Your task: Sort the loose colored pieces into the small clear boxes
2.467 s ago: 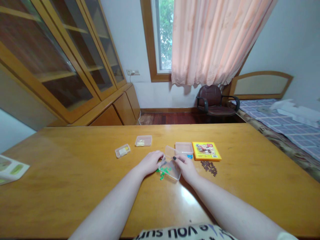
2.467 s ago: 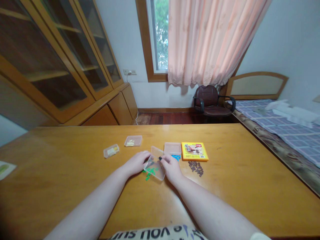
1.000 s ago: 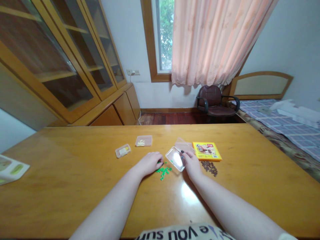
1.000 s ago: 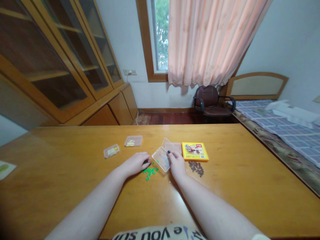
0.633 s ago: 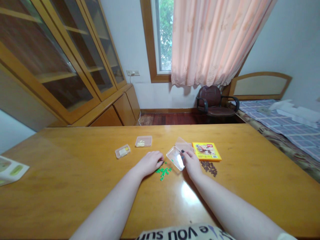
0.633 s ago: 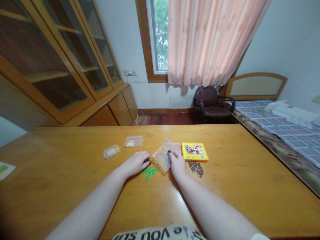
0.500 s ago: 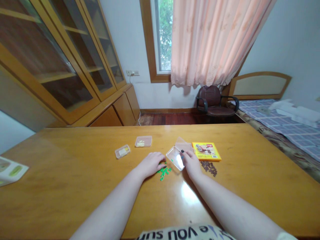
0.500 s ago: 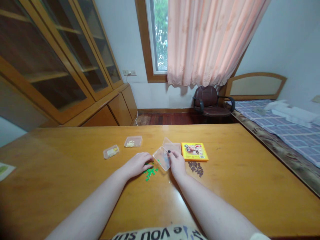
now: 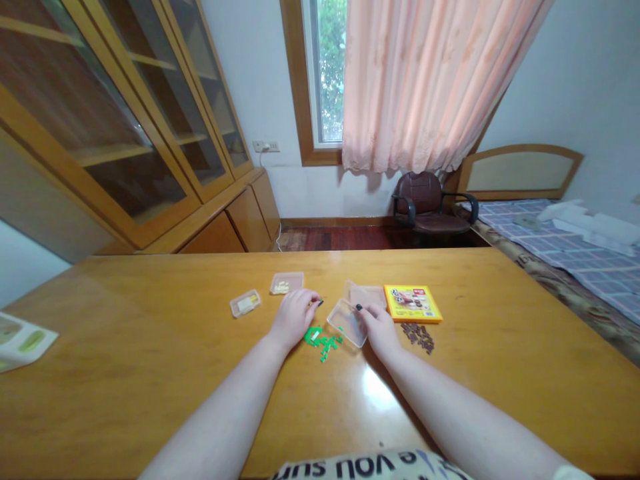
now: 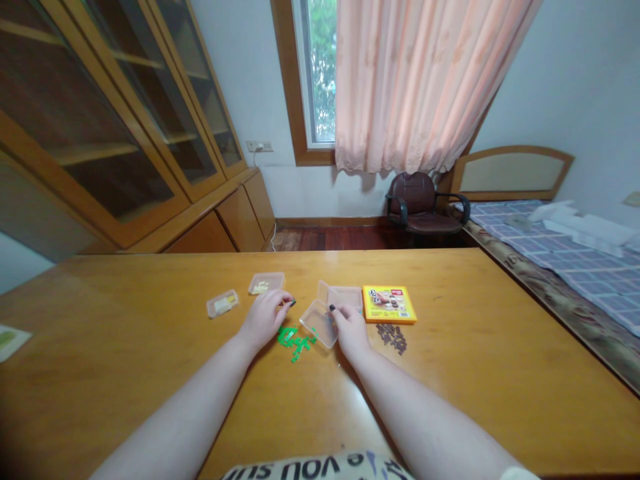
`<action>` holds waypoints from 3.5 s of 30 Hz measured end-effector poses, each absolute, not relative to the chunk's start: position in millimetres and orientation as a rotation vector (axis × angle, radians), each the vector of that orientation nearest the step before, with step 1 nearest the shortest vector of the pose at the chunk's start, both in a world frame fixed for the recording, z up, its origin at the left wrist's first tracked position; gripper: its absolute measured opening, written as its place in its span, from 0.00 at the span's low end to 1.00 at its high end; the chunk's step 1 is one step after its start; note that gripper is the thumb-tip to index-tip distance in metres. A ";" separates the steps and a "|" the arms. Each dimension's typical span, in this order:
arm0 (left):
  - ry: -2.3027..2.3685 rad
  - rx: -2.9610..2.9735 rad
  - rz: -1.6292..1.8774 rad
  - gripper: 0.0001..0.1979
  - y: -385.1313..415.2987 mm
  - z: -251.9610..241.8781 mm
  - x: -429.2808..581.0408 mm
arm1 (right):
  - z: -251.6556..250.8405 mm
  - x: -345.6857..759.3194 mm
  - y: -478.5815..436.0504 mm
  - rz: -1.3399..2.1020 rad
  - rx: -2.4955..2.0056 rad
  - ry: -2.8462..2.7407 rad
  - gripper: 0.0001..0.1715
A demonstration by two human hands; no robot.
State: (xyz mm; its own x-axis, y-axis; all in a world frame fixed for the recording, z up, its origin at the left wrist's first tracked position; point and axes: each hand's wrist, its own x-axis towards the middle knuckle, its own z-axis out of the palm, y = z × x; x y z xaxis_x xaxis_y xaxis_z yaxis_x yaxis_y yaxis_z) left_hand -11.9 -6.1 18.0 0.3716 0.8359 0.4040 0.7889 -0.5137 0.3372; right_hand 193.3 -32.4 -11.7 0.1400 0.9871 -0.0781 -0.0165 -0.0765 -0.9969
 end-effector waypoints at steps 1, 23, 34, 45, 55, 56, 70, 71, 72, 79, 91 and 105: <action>1.465 2.540 0.876 0.08 -8.3 19.5 -11.3 | -11.6 192.6 -32.8 1.183 -1.317 -1.063 0.16; 1.268 2.562 -0.347 0.45 -85.3 -2.3 47.7 | -16.4 194.8 -26.7 1.208 -1.217 -0.744 0.13; 2.026 2.249 -0.147 0.41 -55.6 -19.7 35.1 | -13.5 193.9 -28.5 1.194 -1.244 -0.791 0.14; 1.625 2.436 0.180 0.29 -14.5 -24.7 19.3 | -14.5 194.6 -28.8 1.170 -1.266 -0.867 0.13; 1.349 2.407 0.357 0.24 -14.1 -10.4 4.9 | -5.6 192.1 -31.2 1.170 -1.262 -0.862 0.14; 1.366 2.424 0.355 0.22 -12.9 -8.1 1.2 | -4.8 192.2 -31.6 1.176 -1.264 -0.860 0.14; 1.593 2.464 0.357 0.07 -5.0 -2.7 -7.6 | -9.0 193.1 -31.6 1.185 -1.271 -0.878 0.15; 1.594 2.455 0.366 0.06 -4.7 -3.0 -7.3 | -9.4 192.9 -31.5 1.185 -1.272 -0.883 0.16; 1.591 2.447 0.371 0.05 -4.4 -3.1 -7.3 | -9.6 192.8 -31.6 1.186 -1.275 -0.887 0.16; 1.600 2.379 0.503 0.05 -3.0 1.9 -7.5 | -9.1 193.5 -31.0 1.169 -1.294 -0.920 0.17; 1.227 2.507 0.836 0.06 -20.6 13.5 3.9 | -15.8 187.4 -33.7 1.254 -1.224 -0.964 0.16; 1.167 2.653 0.734 0.09 -23.7 18.4 5.4 | -7.6 186.7 -35.3 1.201 -1.285 -1.053 0.14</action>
State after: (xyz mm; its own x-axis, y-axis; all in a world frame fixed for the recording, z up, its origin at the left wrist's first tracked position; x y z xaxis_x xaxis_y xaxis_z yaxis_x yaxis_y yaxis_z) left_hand 5.4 -23.7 18.4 0.5774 0.7259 0.3738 0.6513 -0.6856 0.3252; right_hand 186.7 -35.3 -7.6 0.1132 0.9903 -0.0808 -0.0496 -0.0756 -0.9959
